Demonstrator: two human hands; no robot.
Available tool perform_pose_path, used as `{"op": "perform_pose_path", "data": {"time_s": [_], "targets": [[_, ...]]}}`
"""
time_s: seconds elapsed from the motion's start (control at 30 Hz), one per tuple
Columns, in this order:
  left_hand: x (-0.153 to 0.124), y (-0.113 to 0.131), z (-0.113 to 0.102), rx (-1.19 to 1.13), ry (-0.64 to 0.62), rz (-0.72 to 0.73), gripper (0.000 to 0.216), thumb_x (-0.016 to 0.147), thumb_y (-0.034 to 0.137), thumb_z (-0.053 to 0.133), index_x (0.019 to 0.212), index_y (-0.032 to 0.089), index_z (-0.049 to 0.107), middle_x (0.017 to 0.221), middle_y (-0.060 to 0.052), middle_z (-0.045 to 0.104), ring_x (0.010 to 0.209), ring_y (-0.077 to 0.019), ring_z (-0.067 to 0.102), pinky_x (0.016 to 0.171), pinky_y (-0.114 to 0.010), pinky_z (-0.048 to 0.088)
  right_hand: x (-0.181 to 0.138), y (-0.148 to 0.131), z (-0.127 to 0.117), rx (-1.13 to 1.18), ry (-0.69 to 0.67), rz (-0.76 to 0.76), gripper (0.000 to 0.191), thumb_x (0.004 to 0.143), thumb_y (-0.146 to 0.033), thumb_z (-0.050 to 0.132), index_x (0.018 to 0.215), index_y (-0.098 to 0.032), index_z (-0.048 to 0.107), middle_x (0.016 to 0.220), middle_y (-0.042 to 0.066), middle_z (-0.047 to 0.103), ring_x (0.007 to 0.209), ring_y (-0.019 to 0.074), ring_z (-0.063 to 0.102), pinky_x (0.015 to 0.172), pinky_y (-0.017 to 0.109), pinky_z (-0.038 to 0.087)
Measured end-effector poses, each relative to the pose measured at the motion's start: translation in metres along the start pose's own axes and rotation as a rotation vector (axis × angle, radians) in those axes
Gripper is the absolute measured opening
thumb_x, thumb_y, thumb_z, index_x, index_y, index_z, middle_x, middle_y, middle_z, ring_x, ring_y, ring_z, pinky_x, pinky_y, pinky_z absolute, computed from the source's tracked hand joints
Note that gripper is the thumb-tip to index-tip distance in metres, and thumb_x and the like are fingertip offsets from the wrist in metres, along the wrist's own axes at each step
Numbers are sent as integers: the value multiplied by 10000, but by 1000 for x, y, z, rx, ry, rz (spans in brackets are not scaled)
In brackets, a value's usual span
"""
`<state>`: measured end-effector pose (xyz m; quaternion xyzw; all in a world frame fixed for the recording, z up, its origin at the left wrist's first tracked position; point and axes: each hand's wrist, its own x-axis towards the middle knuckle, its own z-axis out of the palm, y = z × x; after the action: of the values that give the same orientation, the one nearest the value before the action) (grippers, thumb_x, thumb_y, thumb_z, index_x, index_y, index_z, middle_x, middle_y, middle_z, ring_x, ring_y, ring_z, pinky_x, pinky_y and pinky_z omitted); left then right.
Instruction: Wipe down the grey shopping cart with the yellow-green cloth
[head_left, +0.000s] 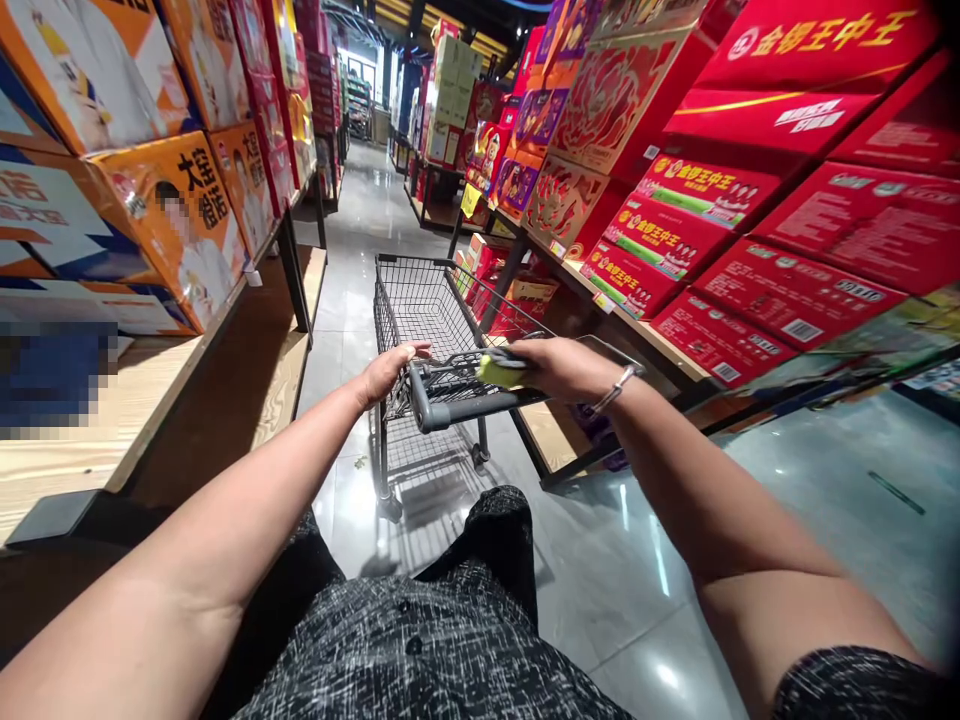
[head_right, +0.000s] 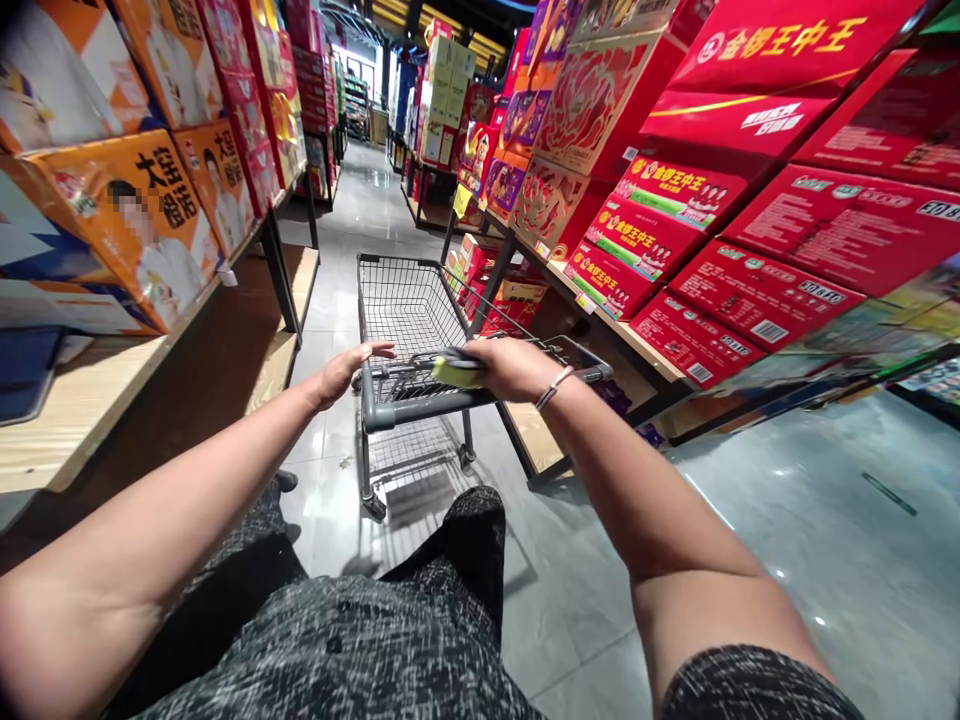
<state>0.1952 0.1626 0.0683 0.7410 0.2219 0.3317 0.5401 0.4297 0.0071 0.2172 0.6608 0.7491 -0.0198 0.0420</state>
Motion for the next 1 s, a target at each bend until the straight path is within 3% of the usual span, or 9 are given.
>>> {"op": "perform_pose_path", "data": {"time_s": [0.1,0.17,0.23,0.33,0.53,0.67,0.77,0.87,1.0], "targets": [[3,-2,-2,-21,-12,-7,752,854,627,399,1320,58,557,1299,-185,637,1258,-332,547,1130,-507,355,-6,-63,7,143,241,-370,608,942,-159,465,1509,-368,392,1402,-1,578,1165,172,589,968,317,496],[4,-1,-6,-4,-46,-12,741,852,605,417,1319,45,551,1295,-195,637,1235,-325,566,1108,-492,388,-8,-91,18,98,315,-514,626,950,-113,428,1503,-405,394,1480,-4,505,1195,188,556,1003,376,490],[3,3,-10,46,-75,-29,742,855,605,403,1331,56,550,1253,-189,664,1220,-332,579,1090,-515,394,-11,-103,29,15,334,-580,575,959,-137,452,1455,-428,468,1496,-8,492,1207,216,535,1016,422,481],[0,11,-17,117,-85,-59,729,853,627,382,1317,103,585,1242,-169,684,1240,-352,569,1078,-538,388,-19,-92,42,-24,371,-580,514,969,-172,481,1404,-443,528,1481,-18,515,1224,220,518,1022,435,475],[3,20,-22,162,-72,-65,689,833,574,426,1283,86,611,1233,-169,695,1237,-351,577,1089,-528,388,-48,-4,70,53,571,-380,481,965,-109,430,1299,-388,632,1386,12,602,1214,187,560,1006,414,481],[7,22,-21,270,57,-25,572,803,382,436,1275,106,603,1259,-134,677,1224,-286,591,1073,-468,434,-73,74,88,30,622,-9,456,921,-131,446,1290,-298,654,1365,67,610,1211,232,579,1008,451,477],[0,39,-15,468,192,49,499,798,301,453,1239,139,622,1226,-108,683,1190,-263,598,1065,-441,443,-84,106,95,20,627,253,562,831,-114,474,1351,-277,610,1390,72,582,1245,271,552,1016,484,468],[-17,69,0,607,232,185,401,846,314,466,1170,167,650,1170,-84,698,1161,-253,597,1073,-430,422,-79,96,100,24,662,328,616,782,-116,503,1371,-273,593,1392,74,572,1225,285,547,1010,480,467],[-43,101,26,653,27,279,438,963,457,379,1152,195,676,1123,-79,718,1058,-247,647,976,-418,456,-61,31,108,-14,765,317,583,840,-130,489,1390,-305,571,1402,83,559,1197,306,542,984,503,476]]}}
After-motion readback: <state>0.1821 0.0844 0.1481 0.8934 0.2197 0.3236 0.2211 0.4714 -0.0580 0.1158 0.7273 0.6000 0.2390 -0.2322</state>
